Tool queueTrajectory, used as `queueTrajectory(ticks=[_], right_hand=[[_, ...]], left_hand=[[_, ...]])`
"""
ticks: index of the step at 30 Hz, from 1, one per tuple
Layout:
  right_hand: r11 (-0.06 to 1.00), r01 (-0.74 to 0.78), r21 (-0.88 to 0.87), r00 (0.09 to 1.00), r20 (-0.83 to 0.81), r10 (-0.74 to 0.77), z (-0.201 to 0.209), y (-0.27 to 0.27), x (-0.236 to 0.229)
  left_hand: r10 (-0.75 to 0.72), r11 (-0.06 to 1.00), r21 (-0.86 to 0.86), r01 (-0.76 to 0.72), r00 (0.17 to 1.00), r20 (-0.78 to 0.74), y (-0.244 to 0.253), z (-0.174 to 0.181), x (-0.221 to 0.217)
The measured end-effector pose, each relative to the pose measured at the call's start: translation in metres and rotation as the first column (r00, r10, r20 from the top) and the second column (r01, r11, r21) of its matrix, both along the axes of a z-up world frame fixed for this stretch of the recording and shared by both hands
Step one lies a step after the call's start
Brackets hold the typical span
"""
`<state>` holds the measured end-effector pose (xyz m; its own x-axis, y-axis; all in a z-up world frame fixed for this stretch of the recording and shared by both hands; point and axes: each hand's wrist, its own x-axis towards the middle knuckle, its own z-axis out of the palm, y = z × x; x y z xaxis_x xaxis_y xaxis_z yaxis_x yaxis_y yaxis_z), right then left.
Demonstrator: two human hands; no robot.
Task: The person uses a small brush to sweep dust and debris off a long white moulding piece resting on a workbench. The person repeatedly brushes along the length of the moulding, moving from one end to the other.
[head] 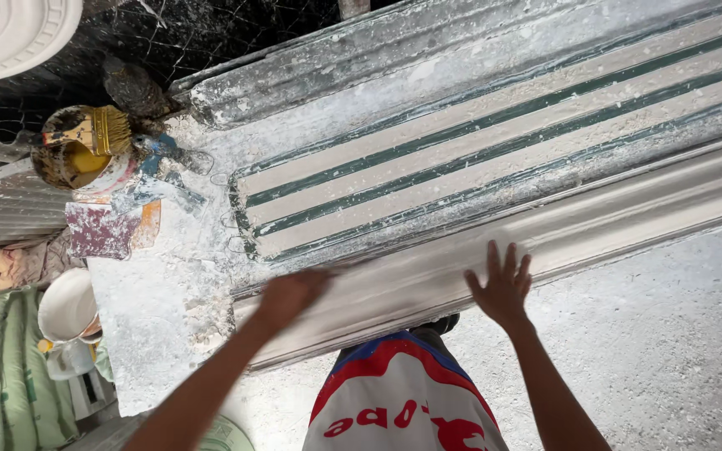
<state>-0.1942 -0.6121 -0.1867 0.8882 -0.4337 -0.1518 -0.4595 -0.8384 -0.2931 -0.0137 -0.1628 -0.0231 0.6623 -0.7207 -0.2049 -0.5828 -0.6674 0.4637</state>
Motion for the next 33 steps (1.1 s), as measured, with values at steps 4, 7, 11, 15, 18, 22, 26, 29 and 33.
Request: queueTrajectory(ticks=[4, 7, 11, 15, 18, 22, 26, 29, 33], right_hand=[[0.995, 0.103, 0.016, 0.993, 0.062, -0.103, -0.005, -0.046, 0.002], [0.980, 0.150, 0.133, 0.988, -0.047, -0.145, 0.001, -0.057, 0.012], [0.953, 0.158, 0.257, 0.986, -0.085, -0.141, 0.025, -0.050, 0.008], [0.956, 0.175, 0.234, 0.984, -0.078, -0.161, 0.054, -0.041, 0.018], [0.962, 0.190, 0.198, 0.982, -0.050, -0.184, 0.064, -0.033, 0.014], [0.963, 0.192, 0.190, 0.981, -0.019, -0.192, 0.063, -0.030, 0.011], [0.961, 0.171, 0.219, 0.980, 0.059, -0.188, 0.054, -0.032, 0.011], [0.968, 0.169, 0.188, 0.983, 0.045, -0.180, 0.048, -0.034, 0.014], [0.968, 0.177, 0.178, 0.982, 0.033, -0.186, 0.052, -0.033, 0.012]], left_hand=[[0.351, 0.933, 0.109, -0.344, 0.935, -0.055, 0.093, 0.016, -0.009], [0.443, 0.867, 0.205, -0.454, 0.891, 0.101, 0.052, 0.008, -0.019], [0.439, 0.888, 0.122, -0.443, 0.897, 0.056, -0.094, -0.016, -0.038], [0.269, 0.957, 0.082, -0.277, 0.958, 0.100, -0.194, -0.026, -0.045], [0.176, 0.977, 0.091, -0.191, 0.973, 0.152, -0.163, -0.017, -0.052], [0.145, 0.951, 0.240, -0.196, 0.966, 0.212, -0.038, 0.010, -0.035], [0.275, 0.887, 0.353, -0.298, 0.955, 0.114, 0.001, 0.008, -0.033], [0.280, 0.908, 0.273, -0.316, 0.946, 0.164, -0.088, -0.017, -0.039], [0.190, 0.952, 0.229, -0.204, 0.978, 0.084, -0.258, -0.044, -0.057]])
